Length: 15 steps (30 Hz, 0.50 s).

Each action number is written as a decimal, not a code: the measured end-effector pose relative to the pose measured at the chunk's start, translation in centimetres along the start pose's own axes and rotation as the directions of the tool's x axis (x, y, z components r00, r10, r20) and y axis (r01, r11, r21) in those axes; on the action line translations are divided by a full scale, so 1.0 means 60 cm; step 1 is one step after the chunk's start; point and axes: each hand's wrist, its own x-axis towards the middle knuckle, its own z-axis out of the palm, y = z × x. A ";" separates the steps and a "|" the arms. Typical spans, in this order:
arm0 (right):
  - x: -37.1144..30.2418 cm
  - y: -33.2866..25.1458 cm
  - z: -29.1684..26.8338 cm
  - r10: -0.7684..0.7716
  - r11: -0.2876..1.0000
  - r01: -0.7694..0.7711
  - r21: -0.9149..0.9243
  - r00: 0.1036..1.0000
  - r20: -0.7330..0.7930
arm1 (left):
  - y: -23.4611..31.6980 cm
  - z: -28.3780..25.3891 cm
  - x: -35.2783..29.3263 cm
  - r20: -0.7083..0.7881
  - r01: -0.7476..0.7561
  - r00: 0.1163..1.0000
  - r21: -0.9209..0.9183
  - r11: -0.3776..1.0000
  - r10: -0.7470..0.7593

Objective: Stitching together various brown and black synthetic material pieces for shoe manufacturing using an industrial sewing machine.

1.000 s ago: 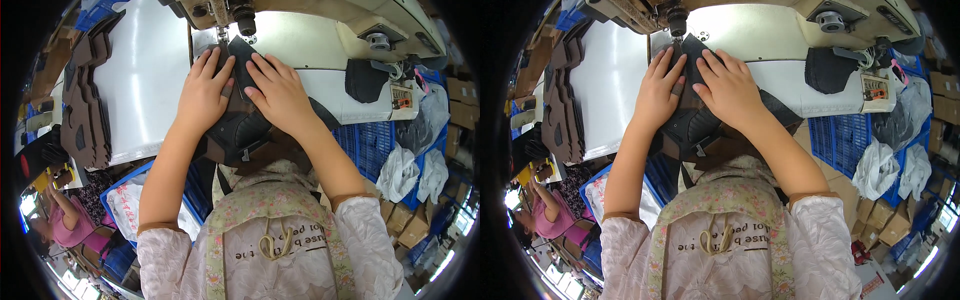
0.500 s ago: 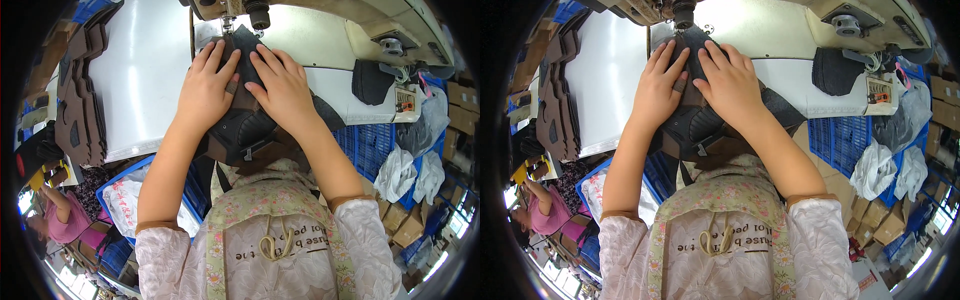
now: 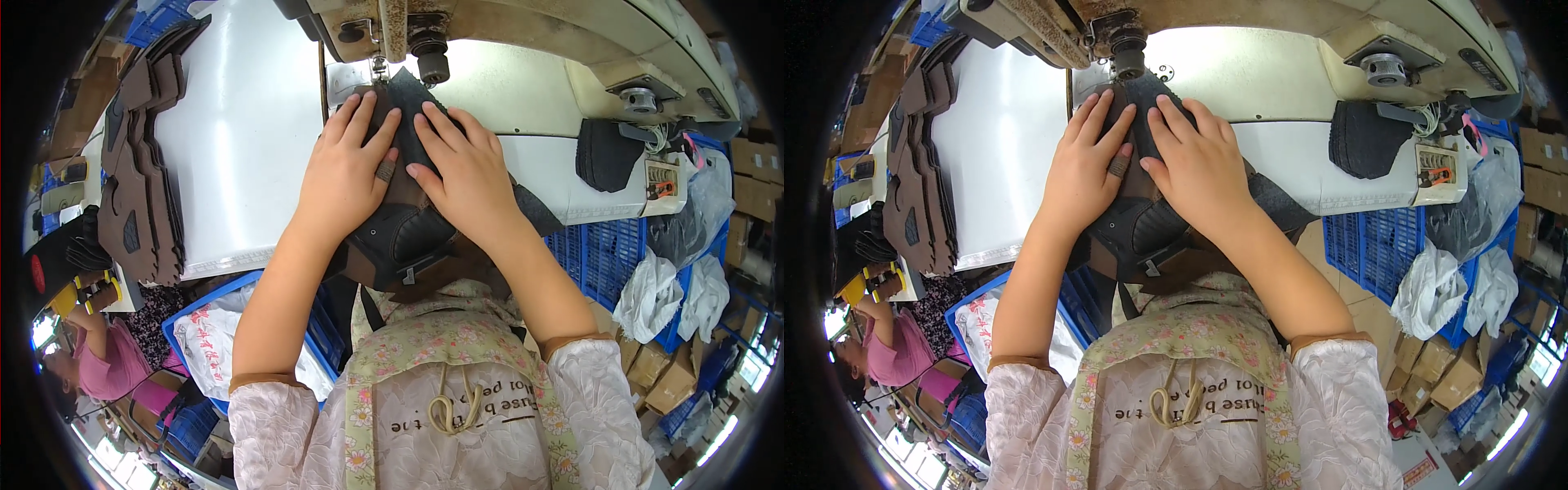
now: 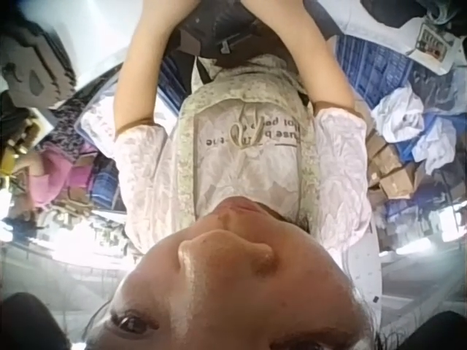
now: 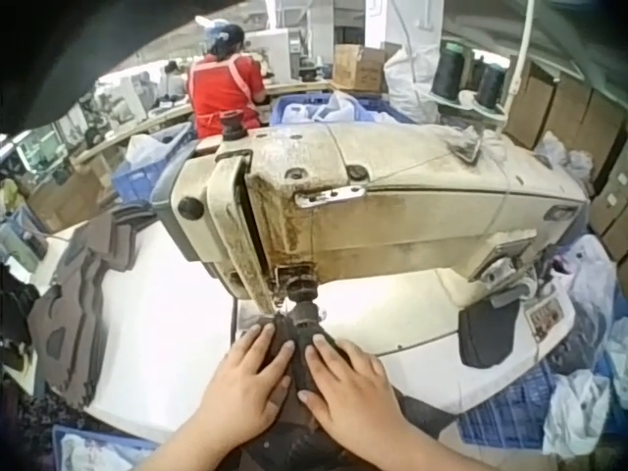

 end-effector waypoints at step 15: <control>0.016 -0.008 0.012 0.014 1.000 -0.015 -0.013 1.000 -0.023 | -0.021 -0.002 0.016 -0.023 -0.023 0.999 -0.043 0.999 0.022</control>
